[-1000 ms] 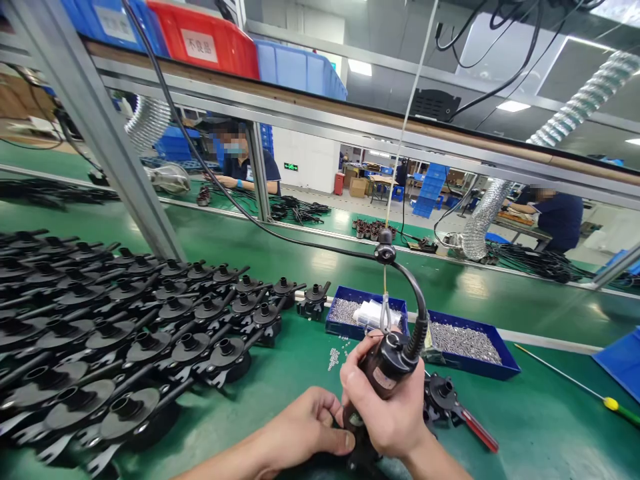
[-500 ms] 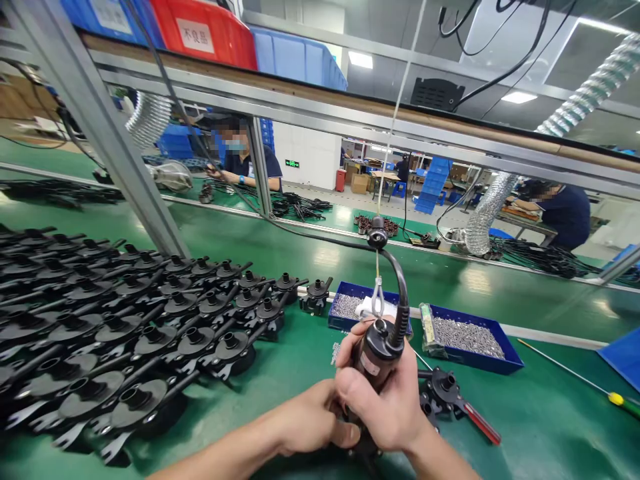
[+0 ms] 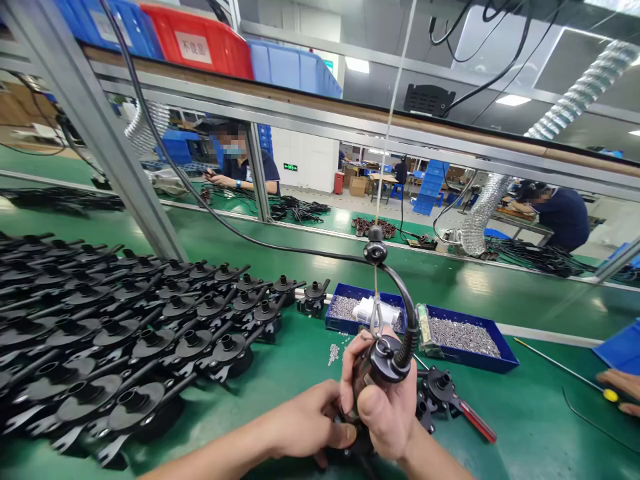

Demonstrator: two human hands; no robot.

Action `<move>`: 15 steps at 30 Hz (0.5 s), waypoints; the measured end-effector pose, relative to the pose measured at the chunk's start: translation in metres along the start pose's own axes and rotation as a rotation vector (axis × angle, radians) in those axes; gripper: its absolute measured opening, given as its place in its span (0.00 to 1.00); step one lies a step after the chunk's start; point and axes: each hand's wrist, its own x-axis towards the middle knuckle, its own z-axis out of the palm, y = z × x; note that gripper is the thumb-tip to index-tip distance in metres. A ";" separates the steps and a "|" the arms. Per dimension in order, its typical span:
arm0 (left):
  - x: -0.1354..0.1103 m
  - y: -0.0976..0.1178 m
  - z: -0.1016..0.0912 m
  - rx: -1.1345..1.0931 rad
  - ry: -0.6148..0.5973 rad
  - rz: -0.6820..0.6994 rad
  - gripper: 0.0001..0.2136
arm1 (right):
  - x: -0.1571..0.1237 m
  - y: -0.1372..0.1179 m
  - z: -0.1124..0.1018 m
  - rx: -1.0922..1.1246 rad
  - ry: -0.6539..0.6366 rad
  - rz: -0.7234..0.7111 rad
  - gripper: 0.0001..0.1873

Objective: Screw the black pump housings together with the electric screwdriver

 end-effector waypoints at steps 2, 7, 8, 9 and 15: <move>0.000 0.003 -0.002 0.001 -0.023 -0.011 0.19 | -0.001 0.002 -0.001 -0.053 0.000 -0.031 0.24; 0.011 -0.004 -0.005 -0.076 -0.060 -0.088 0.25 | 0.003 0.002 0.004 -0.075 0.023 -0.034 0.24; 0.013 -0.006 -0.005 -0.102 -0.048 -0.096 0.26 | 0.003 0.001 0.005 -0.064 0.015 -0.038 0.23; 0.016 -0.007 -0.004 -0.125 -0.035 -0.103 0.28 | 0.004 0.000 0.006 -0.043 0.007 -0.049 0.23; 0.026 -0.015 -0.004 -0.109 -0.044 -0.109 0.32 | 0.006 -0.014 0.006 0.108 -0.003 0.092 0.30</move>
